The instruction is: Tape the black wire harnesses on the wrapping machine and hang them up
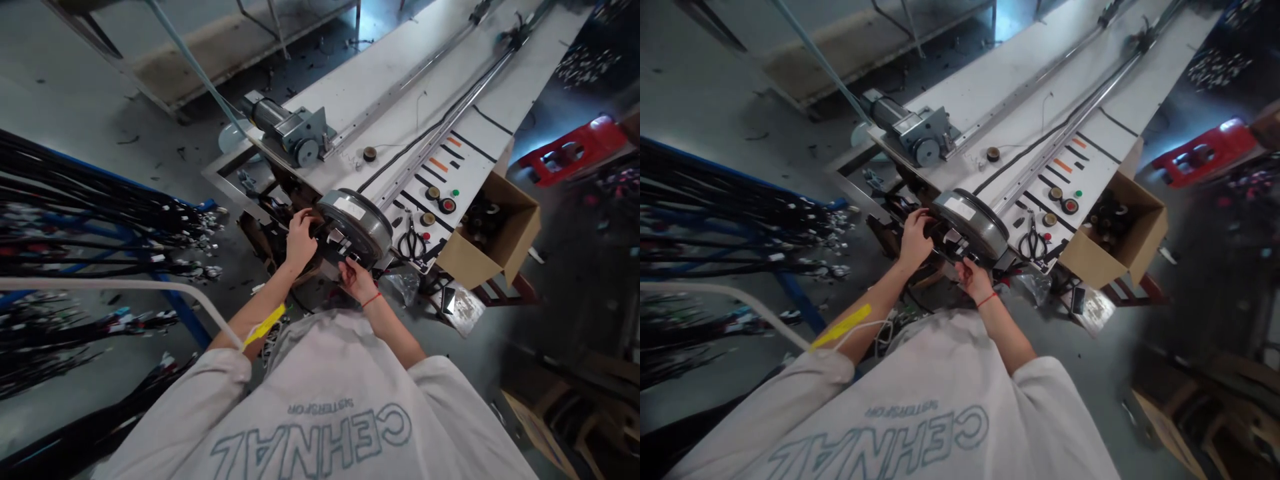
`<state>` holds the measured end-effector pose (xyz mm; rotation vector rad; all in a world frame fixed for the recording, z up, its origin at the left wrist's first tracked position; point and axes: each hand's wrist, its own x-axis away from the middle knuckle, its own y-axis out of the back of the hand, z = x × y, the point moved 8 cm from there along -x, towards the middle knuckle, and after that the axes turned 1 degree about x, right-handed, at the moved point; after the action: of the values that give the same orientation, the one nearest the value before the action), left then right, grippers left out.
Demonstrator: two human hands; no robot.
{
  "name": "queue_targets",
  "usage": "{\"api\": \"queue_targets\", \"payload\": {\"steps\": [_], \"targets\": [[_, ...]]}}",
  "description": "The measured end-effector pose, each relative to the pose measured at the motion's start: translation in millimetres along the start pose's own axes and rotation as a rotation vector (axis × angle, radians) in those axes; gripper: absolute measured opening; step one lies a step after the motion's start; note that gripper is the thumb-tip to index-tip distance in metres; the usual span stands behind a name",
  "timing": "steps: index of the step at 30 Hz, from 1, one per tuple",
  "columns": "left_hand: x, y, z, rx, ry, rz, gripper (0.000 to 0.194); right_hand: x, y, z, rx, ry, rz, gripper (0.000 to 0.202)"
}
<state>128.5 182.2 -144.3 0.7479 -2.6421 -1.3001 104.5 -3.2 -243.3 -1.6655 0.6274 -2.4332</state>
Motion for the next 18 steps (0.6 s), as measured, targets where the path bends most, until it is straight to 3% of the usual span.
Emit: {"api": "queue_targets", "payload": {"steps": [3,6,8,11,13,15,18], "targets": [[17.0,1.1,-6.9,0.045,-0.039,0.055,0.043,3.1,11.4,3.4,0.085,-0.03,0.036,0.025],[44.6,6.2,-16.7,0.099,-0.077,0.055,0.046,19.7,16.2,-8.3,0.443,-0.132,0.181,0.033],[68.6,9.1,-23.6,0.13,-0.1,0.045,0.047,28.9,-2.1,-0.2,0.473,0.02,0.279,0.022],[106.5,7.1,-23.4,0.155,-0.088,0.045,0.048,35.2,-45.9,38.2,0.174,0.4,0.307,0.02],[126.7,3.2,-8.7,0.139,-0.026,0.03,0.048,28.2,-66.6,55.0,-0.004,0.467,0.251,0.013],[139.4,-2.2,16.7,0.094,0.046,0.044,0.047,20.5,-78.2,63.5,-0.098,0.48,0.221,0.021],[144.8,-10.6,69.9,0.023,0.205,0.234,0.051,22.6,-84.4,58.6,0.03,0.493,0.345,0.042]]}}
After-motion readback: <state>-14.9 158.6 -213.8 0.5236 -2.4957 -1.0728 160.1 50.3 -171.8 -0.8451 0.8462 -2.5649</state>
